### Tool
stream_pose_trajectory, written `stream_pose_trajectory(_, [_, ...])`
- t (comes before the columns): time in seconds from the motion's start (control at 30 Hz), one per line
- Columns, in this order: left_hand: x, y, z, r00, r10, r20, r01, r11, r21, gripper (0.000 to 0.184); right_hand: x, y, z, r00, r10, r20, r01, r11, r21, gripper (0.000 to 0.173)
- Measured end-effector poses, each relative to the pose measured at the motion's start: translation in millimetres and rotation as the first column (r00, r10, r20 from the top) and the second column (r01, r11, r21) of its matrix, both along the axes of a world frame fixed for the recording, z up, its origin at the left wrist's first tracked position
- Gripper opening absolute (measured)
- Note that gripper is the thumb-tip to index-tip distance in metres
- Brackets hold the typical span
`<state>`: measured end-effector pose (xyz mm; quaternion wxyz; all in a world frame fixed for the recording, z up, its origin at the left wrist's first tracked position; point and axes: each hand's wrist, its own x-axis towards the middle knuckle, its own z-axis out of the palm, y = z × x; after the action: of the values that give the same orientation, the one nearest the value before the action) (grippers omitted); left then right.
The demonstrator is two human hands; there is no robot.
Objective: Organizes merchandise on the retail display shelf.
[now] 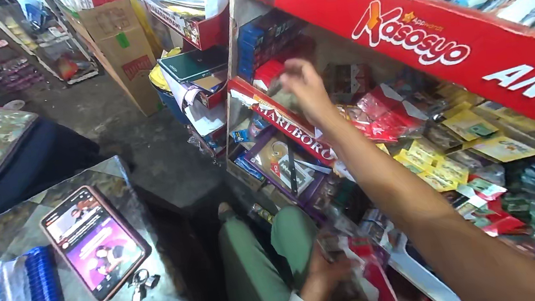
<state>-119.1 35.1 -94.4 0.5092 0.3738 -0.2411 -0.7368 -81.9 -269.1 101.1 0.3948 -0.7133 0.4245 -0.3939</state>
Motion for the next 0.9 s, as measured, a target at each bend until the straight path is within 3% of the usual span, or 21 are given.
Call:
stream_pose_trajectory(0.03, [3.9, -0.5, -1.7, 0.998, 0.06, -0.016, -0.06, 0.998, 0.037, 0.075, -19.9, 38.2, -0.7, 0.967, 0.188, -0.17, -0.193, 0.981, -0.014, 0.043])
stream_pose_trajectory(0.1, [21.0, -4.6, 3.4, 0.987, 0.161, -0.019, -0.158, 0.982, 0.107, 0.074, -59.6, 95.2, -14.3, 0.735, 0.511, -0.445, -0.485, 0.855, 0.182, 0.036])
stream_pose_trajectory(0.13, [32.1, -6.5, 6.9, 0.981, 0.196, -0.012, -0.193, 0.974, 0.116, 0.073, -76.6, 116.6, -23.4, 0.614, 0.582, -0.533, -0.515, 0.807, 0.289, 0.041])
stream_pose_trajectory(0.17, [43.1, -7.3, 11.0, 0.974, 0.225, -0.014, -0.222, 0.968, 0.118, 0.074, -92.1, 136.7, -34.0, 0.592, 0.577, -0.563, -0.466, 0.815, 0.345, 0.05])
stream_pose_trajectory(0.23, [58.5, -5.6, 21.4, 0.963, 0.267, -0.026, -0.262, 0.958, 0.118, 0.079, -116.1, 173.5, -58.5, 0.753, 0.428, -0.499, -0.25, 0.888, 0.386, 0.073])
stream_pose_trajectory(0.33, [58.9, 0.7, 38.3, 0.956, 0.291, -0.034, -0.287, 0.953, 0.101, 0.084, -123.5, 222.0, -77.9, 0.947, 0.248, -0.204, -0.089, 0.813, 0.576, 0.073])
stream_pose_trajectory(0.4, [50.7, 3.7, 45.0, 0.955, 0.297, -0.005, -0.296, 0.953, 0.064, 0.091, -119.6, 246.2, -89.1, 0.971, 0.131, -0.198, -0.024, 0.883, 0.469, 0.073])
stream_pose_trajectory(0.5, [39.4, 3.7, 50.6, 0.92, 0.359, 0.154, -0.368, 0.929, 0.031, 0.092, -116.1, 261.7, -102.1, 0.958, -0.079, -0.275, 0.121, 0.982, 0.142, 0.068])
stream_pose_trajectory(0.63, [19.9, 3.4, 64.7, 0.8, 0.534, 0.273, -0.54, 0.84, -0.059, 0.056, -118.0, 264.5, -117.3, 0.914, -0.305, -0.266, 0.212, 0.921, -0.327, 0.059])
stream_pose_trajectory(0.73, [16.0, 4.5, 73.7, 0.742, 0.596, 0.308, -0.589, 0.798, -0.126, 0.049, -123.8, 264.1, -114.8, 0.922, -0.322, -0.213, 0.229, 0.9, -0.371, 0.06])
stream_pose_trajectory(0.9, [19.8, 7.3, 79.0, 0.699, 0.628, 0.342, -0.577, 0.778, -0.249, 0.02, -132.7, 261.0, -109.0, 0.942, -0.33, -0.053, 0.31, 0.922, -0.233, 0.048])
